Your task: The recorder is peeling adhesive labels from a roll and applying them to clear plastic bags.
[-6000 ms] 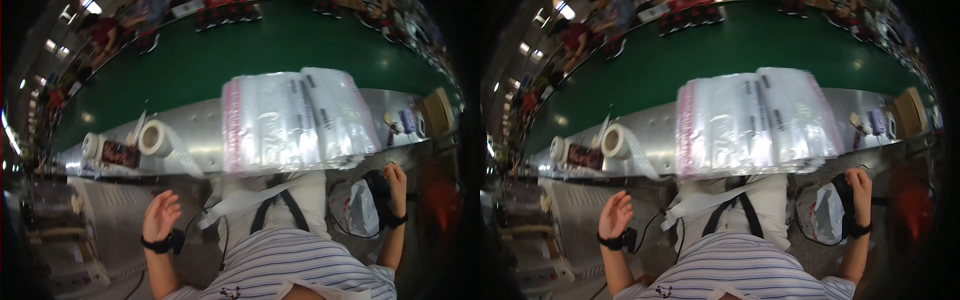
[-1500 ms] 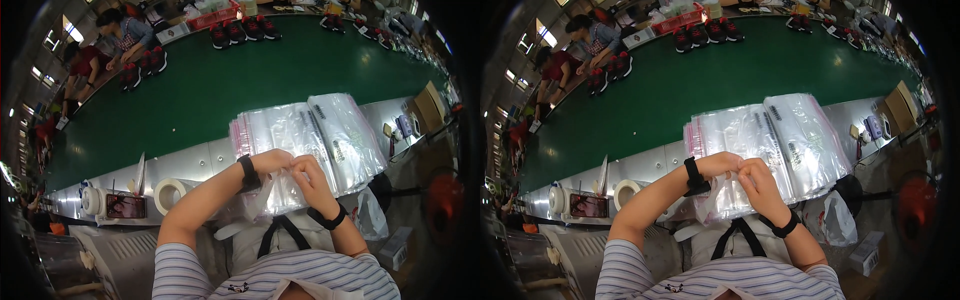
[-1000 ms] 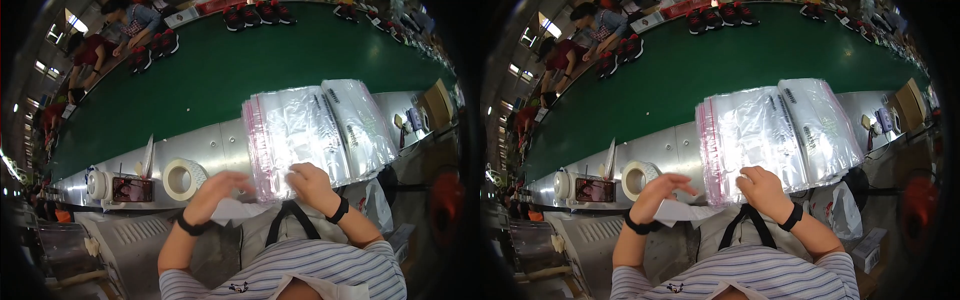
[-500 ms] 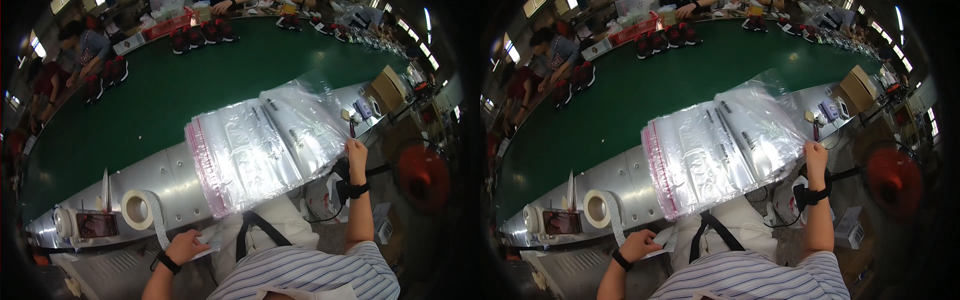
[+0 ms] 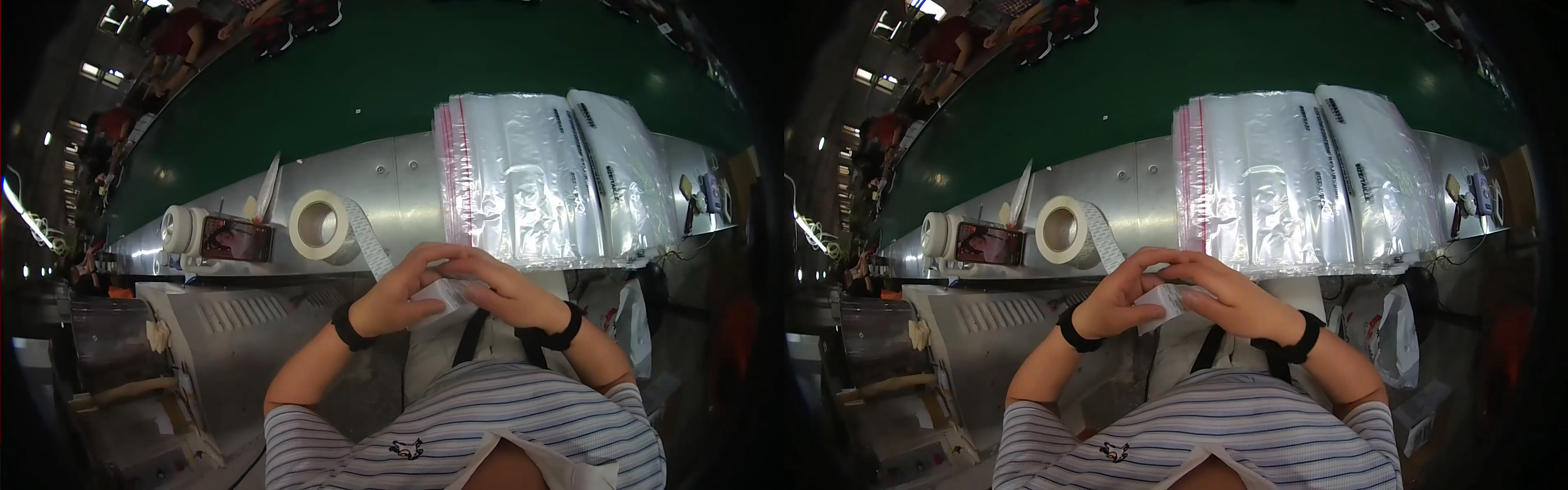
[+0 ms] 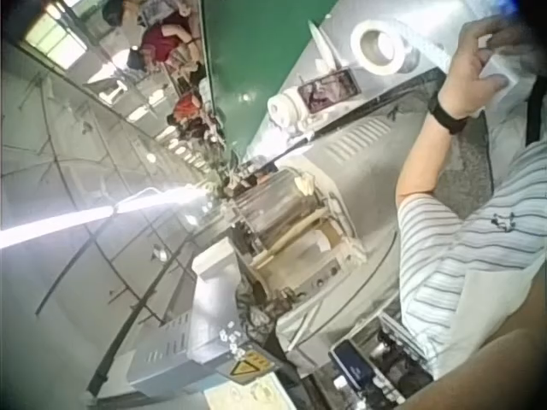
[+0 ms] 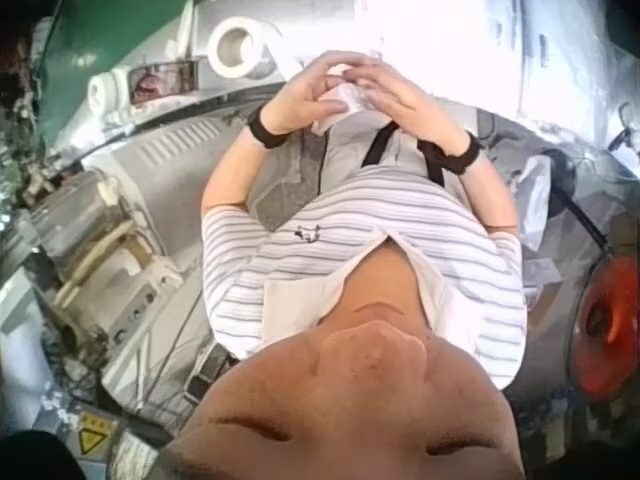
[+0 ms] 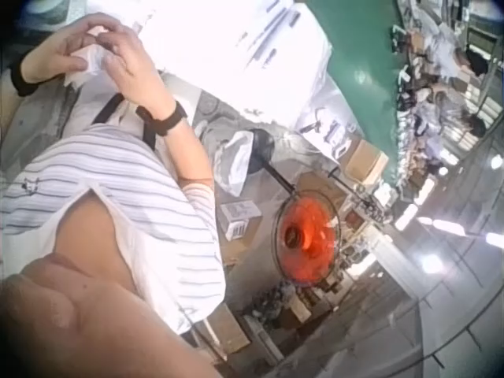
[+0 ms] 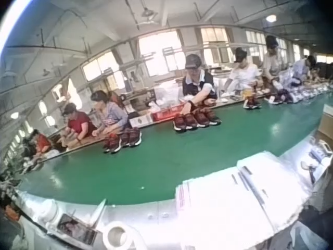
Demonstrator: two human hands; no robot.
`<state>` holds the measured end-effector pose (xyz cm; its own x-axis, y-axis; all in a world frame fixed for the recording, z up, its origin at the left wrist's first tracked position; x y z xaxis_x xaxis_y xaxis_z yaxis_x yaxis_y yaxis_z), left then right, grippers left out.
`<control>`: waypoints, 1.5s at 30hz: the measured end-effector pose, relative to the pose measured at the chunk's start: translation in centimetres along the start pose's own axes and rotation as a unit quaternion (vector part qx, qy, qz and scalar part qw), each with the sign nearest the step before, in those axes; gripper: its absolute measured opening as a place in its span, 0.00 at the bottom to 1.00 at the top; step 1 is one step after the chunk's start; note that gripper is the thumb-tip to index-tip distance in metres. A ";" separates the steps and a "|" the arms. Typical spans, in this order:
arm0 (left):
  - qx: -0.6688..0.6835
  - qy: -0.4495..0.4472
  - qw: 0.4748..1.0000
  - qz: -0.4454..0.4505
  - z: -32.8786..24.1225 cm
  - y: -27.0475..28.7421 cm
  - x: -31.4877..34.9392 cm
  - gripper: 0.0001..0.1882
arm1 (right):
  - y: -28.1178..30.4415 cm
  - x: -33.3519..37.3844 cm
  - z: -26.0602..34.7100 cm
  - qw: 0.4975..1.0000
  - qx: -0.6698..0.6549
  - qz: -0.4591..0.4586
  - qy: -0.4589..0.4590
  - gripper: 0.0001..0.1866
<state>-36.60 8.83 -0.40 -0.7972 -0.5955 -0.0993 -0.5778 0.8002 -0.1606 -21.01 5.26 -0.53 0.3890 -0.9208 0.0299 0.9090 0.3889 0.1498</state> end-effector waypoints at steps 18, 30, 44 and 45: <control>-0.055 0.112 0.992 -0.018 0.6 0.0 -0.1 0.08 | -0.2 1.1 4.3 0.931 0.276 -0.227 0.081 0.15; -0.224 -0.028 0.972 -0.065 1.5 -1.6 -1.0 0.10 | -0.5 1.8 4.7 0.900 0.349 -0.259 0.033 0.04; 0.307 0.223 0.924 0.049 2.9 -2.5 -2.0 0.15 | 2.8 1.9 3.7 0.952 0.188 -0.239 -0.038 0.02; 0.264 0.203 0.943 0.009 3.1 -1.9 -2.2 0.16 | 4.0 2.1 2.4 0.956 0.134 -0.254 -0.060 0.05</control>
<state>-33.24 8.38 -2.88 -0.8693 -0.4202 0.2601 -0.4812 0.5999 -0.6392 -16.96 4.83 2.52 -0.1271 -0.9919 -0.0033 0.8992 -0.1166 0.4217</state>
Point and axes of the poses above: each hand's wrist, its own x-axis away from the middle knuckle, its own y-axis out of the back of the hand, z = x × y, the point moved 4 cm from there along -x, towards the middle knuckle, and after that the axes turned 9 degrees about -y, right-handed, at the moved point
